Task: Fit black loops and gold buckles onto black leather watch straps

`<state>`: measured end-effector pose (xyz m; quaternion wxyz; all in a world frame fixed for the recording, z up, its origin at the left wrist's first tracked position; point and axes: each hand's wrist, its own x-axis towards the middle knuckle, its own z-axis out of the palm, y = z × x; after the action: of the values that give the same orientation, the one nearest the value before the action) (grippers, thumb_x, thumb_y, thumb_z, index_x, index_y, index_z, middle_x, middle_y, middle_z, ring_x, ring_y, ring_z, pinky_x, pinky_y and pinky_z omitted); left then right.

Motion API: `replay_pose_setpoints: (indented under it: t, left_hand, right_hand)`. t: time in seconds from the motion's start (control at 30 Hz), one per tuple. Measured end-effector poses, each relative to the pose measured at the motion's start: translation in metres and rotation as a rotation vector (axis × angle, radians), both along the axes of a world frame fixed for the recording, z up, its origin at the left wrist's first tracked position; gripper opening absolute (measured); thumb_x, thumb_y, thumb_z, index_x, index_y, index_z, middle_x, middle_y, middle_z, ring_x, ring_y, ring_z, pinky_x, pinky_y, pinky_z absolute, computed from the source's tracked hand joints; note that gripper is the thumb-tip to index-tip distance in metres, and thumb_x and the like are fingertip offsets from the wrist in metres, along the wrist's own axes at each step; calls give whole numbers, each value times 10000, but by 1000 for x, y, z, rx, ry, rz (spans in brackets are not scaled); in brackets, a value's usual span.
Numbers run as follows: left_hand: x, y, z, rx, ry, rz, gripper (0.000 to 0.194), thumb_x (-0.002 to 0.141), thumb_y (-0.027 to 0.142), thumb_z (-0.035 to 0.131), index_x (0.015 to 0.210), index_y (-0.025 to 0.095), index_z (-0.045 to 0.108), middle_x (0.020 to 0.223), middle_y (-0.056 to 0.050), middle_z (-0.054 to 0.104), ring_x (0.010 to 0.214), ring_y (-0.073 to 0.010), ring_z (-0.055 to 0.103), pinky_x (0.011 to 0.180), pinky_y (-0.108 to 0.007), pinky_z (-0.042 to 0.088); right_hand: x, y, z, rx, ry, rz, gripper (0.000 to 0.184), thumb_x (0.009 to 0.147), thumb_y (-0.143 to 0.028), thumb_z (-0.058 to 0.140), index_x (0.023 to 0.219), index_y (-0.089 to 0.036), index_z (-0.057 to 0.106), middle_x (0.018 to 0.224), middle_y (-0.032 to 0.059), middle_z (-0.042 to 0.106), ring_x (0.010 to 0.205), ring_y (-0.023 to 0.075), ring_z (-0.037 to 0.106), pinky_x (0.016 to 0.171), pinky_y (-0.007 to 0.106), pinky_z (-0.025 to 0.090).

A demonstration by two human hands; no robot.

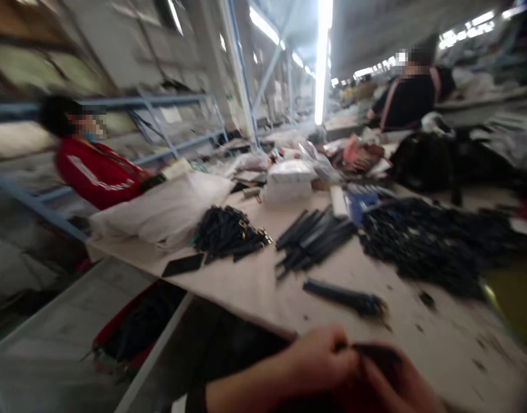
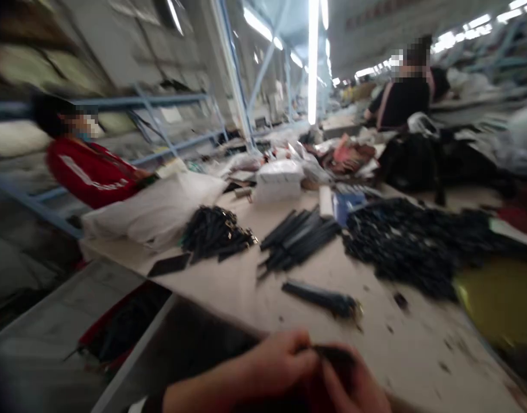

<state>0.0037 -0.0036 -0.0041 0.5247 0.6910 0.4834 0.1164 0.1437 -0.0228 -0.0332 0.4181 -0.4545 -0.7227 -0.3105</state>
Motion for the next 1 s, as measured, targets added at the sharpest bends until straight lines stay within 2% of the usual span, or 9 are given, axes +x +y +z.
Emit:
replay_pose_setpoints:
  t: [0.07, 0.1, 0.13, 0.2, 0.3, 0.53, 0.67, 0.87, 1.0]
  left_hand:
    - [6, -4, -8, -12, -35, 30, 131, 772, 244, 464, 681, 154, 492, 594, 42, 475, 568, -87, 441, 494, -194, 326]
    - [8, -5, -12, -69, -106, 28, 128, 765, 243, 453, 672, 157, 470, 575, 48, 474, 540, -77, 426, 490, -190, 317]
    - [9, -5, -14, -149, -170, 27, 137, 762, 258, 454, 667, 160, 454, 554, 53, 468, 513, -69, 412, 481, -183, 308]
    - [8, -6, -18, -281, -276, 45, 139, 754, 271, 458, 670, 166, 426, 526, 60, 468, 460, -53, 380, 458, -171, 286]
    - [4, -12, -19, -317, -311, 93, 157, 745, 291, 473, 670, 172, 405, 510, 61, 472, 434, -47, 369, 437, -163, 265]
    - [-2, -14, -6, -153, -259, 60, 167, 766, 292, 454, 662, 162, 435, 542, 41, 476, 479, -62, 390, 451, -175, 285]
    - [-3, -11, -7, -184, -264, 70, 162, 766, 290, 448, 667, 162, 443, 545, 39, 476, 492, -69, 405, 467, -177, 310]
    - [-2, -1, -29, -213, -246, 109, 145, 760, 276, 446, 666, 166, 437, 550, 39, 493, 496, -73, 421, 472, -177, 321]
    - [-1, 9, -33, -195, -238, 93, 166, 778, 289, 438, 668, 165, 441, 567, 35, 501, 527, -83, 452, 507, -188, 358]
  right_hand:
    - [7, -25, -4, -707, 548, 310, 147, 866, -248, 432, 884, -247, 578, 741, -6, 680, 652, 124, 656, 548, 197, 534]
    - [8, -32, -6, -1050, 962, 469, 122, 849, -269, 457, 907, -231, 557, 767, 5, 680, 672, 147, 656, 595, 245, 542]
    - [8, -36, -8, -1237, 1275, 566, 119, 812, -281, 512, 915, -235, 550, 790, 3, 675, 703, 156, 651, 645, 274, 537]
    - [6, -40, -11, -1382, 1705, 654, 206, 719, -259, 620, 912, -238, 553, 807, -12, 657, 725, 145, 631, 704, 279, 512]
    - [4, -43, -9, -1364, 1852, 675, 235, 658, -221, 676, 869, -233, 574, 763, -35, 622, 695, 107, 587, 695, 228, 474]
    - [2, -40, -10, -1186, 1462, 415, 176, 739, -373, 612, 771, -206, 565, 680, -23, 575, 628, 128, 517, 613, 243, 426]
    - [0, -34, -16, -1213, 1490, 468, 154, 756, -350, 592, 801, -206, 561, 727, -16, 583, 653, 130, 517, 627, 245, 424]
    - [-3, -23, -26, -1304, 1581, 523, 142, 745, -316, 616, 830, -223, 548, 706, -37, 578, 642, 114, 525, 627, 233, 429]
    - [-4, -16, -26, -1381, 1780, 667, 181, 728, -262, 631, 886, -239, 544, 756, -28, 603, 678, 121, 562, 670, 256, 451]
